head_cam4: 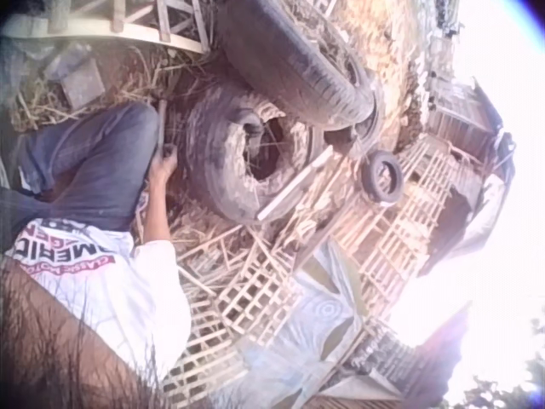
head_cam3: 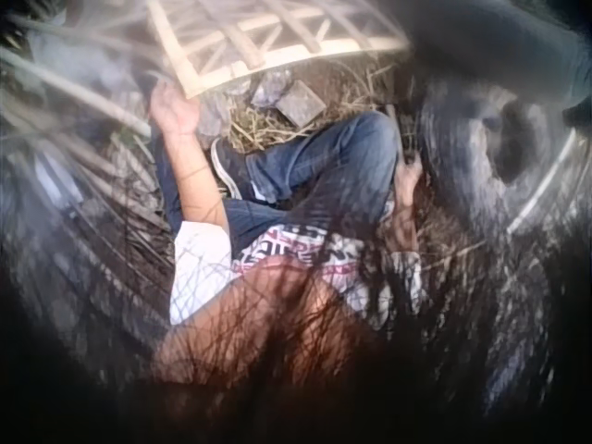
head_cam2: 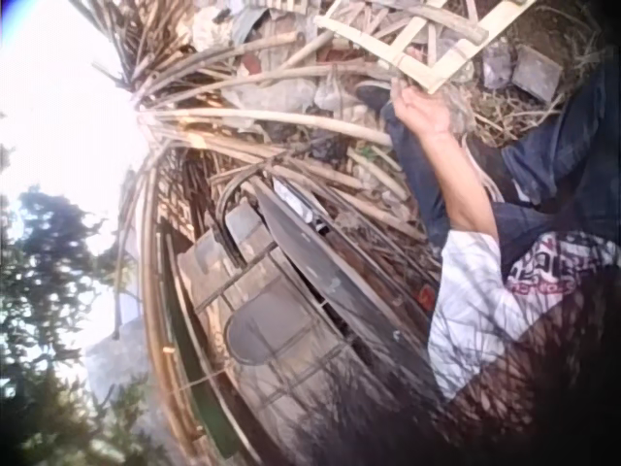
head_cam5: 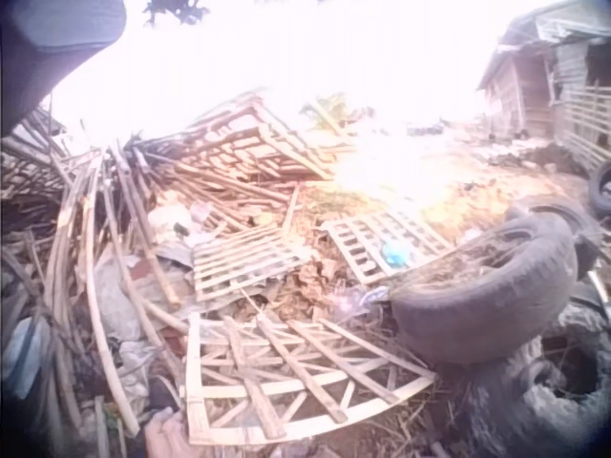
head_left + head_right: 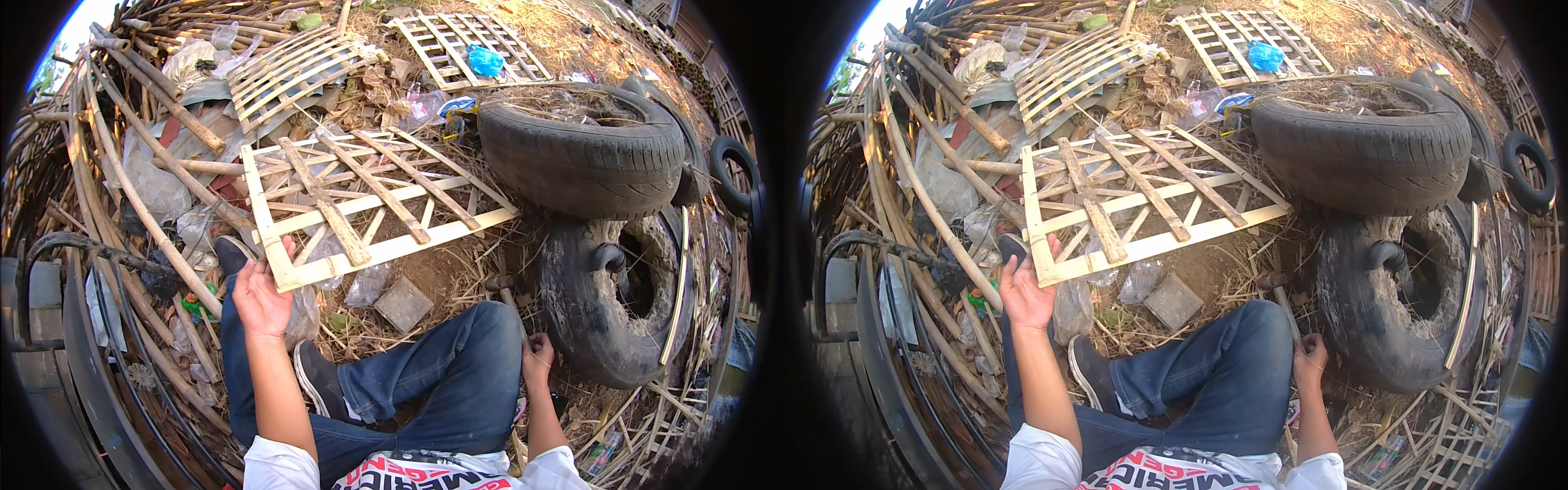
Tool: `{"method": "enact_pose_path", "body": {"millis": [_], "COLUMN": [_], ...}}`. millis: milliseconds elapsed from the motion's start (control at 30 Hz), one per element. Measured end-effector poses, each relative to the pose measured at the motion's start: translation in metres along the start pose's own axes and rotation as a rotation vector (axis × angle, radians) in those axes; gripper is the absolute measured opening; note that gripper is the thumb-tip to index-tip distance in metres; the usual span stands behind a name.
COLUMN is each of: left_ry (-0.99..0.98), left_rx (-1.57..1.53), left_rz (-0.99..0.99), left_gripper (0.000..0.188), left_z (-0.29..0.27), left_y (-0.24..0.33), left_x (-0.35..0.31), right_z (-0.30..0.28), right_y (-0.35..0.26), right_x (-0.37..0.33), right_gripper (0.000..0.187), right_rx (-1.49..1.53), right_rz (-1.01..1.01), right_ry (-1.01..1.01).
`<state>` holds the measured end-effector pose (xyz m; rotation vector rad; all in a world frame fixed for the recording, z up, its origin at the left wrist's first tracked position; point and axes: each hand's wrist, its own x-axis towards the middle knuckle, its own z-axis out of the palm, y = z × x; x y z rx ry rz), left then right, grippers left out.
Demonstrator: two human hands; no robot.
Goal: The person hammers a wooden lattice, turns it over, and fits bamboo strips into the structure by hand while sitting on the ground.
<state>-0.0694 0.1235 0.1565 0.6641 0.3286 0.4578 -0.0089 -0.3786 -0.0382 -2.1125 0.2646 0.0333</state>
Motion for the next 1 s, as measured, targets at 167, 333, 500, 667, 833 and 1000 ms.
{"method": "enact_pose_path", "body": {"millis": [167,333,500,667,833,1000], "left_ry": [0.027,0.167,0.279,0.321,0.338,0.367], "left_rx": [0.098,0.249,0.465,0.674,0.809,0.863], "left_rz": [-0.065,-0.223,-0.291,-0.36,-0.446,-0.407], "left_gripper": [0.06,0.061,0.06,0.07,0.079,0.085], "left_z": [-0.033,-0.093,-0.129,-0.153,-0.165,-0.167], "left_y": [0.025,0.032,0.013,0.009,0.0,-0.005], "left_x": [0.024,0.03,0.036,0.046,0.051,0.046], "right_z": [0.015,-0.004,-0.068,-0.128,-0.145,-0.131], "right_y": [0.019,0.015,0.028,0.047,0.065,0.078], "right_x": [0.022,0.008,-0.034,-0.08,-0.14,-0.158], "right_gripper": [0.014,0.017,0.015,0.034,0.087,0.096], "right_rx": [0.123,0.154,0.219,-0.472,-0.982,-0.851], "right_rz": [0.028,-0.012,0.165,0.065,0.29,0.437], "right_ry": [-0.106,-0.373,-0.159,0.042,-0.019,-0.027]}}
